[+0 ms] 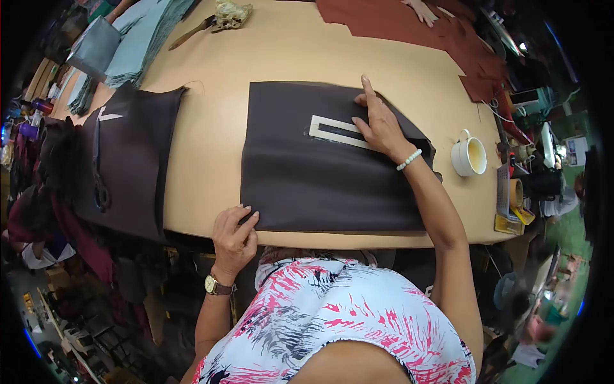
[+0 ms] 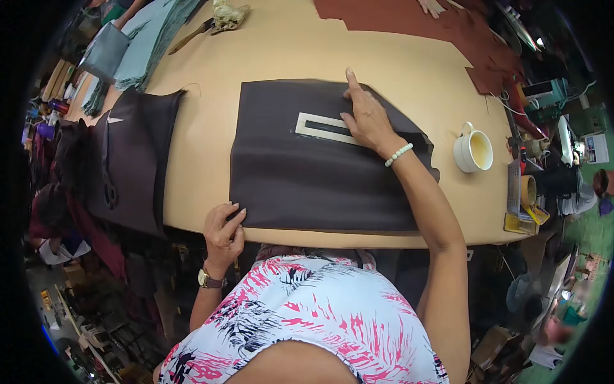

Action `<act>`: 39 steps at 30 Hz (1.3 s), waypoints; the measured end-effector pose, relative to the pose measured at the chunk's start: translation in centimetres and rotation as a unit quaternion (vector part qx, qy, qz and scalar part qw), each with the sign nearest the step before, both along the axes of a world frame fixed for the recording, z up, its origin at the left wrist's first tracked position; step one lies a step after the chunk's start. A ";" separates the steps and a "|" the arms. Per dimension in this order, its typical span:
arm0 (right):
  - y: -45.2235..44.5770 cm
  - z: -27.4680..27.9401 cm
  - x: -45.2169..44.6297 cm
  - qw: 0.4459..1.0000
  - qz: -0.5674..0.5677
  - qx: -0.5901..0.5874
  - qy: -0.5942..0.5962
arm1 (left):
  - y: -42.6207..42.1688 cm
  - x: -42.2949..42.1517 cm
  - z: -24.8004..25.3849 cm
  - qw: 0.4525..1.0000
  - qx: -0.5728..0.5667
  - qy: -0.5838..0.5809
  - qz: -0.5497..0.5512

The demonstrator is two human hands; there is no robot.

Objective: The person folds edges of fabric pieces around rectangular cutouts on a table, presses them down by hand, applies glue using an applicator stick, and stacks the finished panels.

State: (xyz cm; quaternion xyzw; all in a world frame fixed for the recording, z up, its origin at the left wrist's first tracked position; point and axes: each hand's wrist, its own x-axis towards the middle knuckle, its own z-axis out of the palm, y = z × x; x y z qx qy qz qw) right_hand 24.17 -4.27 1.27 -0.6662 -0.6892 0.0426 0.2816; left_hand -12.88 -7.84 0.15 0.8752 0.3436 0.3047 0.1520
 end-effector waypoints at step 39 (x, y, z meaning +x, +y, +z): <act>-10.1 -1.5 3.2 0.904 -0.391 0.121 0.121 | 9.7 8.2 1.3 0.944 -0.275 -0.119 0.142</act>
